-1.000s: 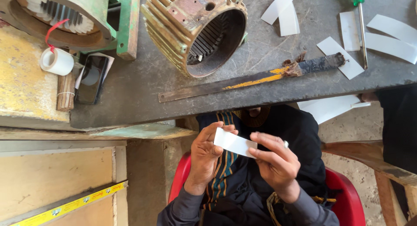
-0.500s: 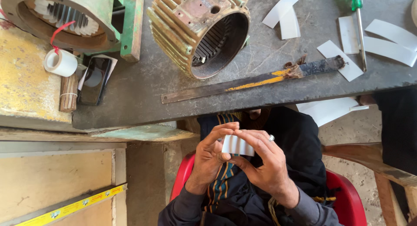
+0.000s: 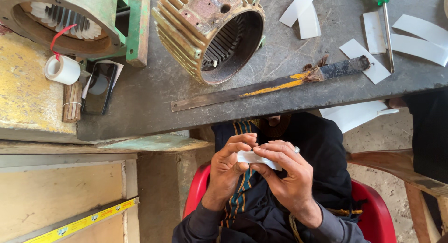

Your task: The person folds small white rectangular pieces of material and inserts them into the slots of a disassembled motor stator. They carefully place the pieces into the grooves between the metal laminations, adjusting the stator's position on the workbench as needed.

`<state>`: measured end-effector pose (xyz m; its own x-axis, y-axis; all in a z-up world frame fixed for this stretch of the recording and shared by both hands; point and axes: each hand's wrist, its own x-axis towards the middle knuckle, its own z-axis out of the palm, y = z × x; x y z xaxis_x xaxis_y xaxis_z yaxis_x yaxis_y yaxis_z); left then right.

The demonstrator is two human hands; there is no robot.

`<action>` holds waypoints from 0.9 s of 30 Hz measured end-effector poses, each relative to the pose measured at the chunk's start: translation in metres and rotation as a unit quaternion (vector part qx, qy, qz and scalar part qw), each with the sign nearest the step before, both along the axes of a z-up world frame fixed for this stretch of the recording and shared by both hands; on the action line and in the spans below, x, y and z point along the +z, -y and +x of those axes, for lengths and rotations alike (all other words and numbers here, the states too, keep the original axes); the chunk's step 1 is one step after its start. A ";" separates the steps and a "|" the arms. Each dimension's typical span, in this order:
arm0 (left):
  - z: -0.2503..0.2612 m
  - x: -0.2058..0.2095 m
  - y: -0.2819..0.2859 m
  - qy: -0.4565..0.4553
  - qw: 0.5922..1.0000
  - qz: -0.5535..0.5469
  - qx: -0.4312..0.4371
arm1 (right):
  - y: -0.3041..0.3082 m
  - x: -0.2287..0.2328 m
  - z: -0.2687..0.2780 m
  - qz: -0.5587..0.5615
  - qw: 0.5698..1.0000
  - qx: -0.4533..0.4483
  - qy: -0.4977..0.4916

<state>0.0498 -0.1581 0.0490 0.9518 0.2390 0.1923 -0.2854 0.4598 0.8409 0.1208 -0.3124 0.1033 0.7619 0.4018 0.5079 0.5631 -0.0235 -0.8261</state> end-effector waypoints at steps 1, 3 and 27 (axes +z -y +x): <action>-0.001 0.000 0.003 0.004 1.000 0.005 0.011 | 0.000 -0.001 -0.001 0.003 1.000 0.001 -0.011; -0.002 0.001 0.006 -0.008 1.000 0.002 0.026 | 0.000 -0.004 -0.001 0.007 0.999 0.005 -0.044; 0.001 0.010 0.001 -0.032 0.983 0.118 0.138 | -0.001 0.012 0.010 -0.037 0.999 -0.005 0.023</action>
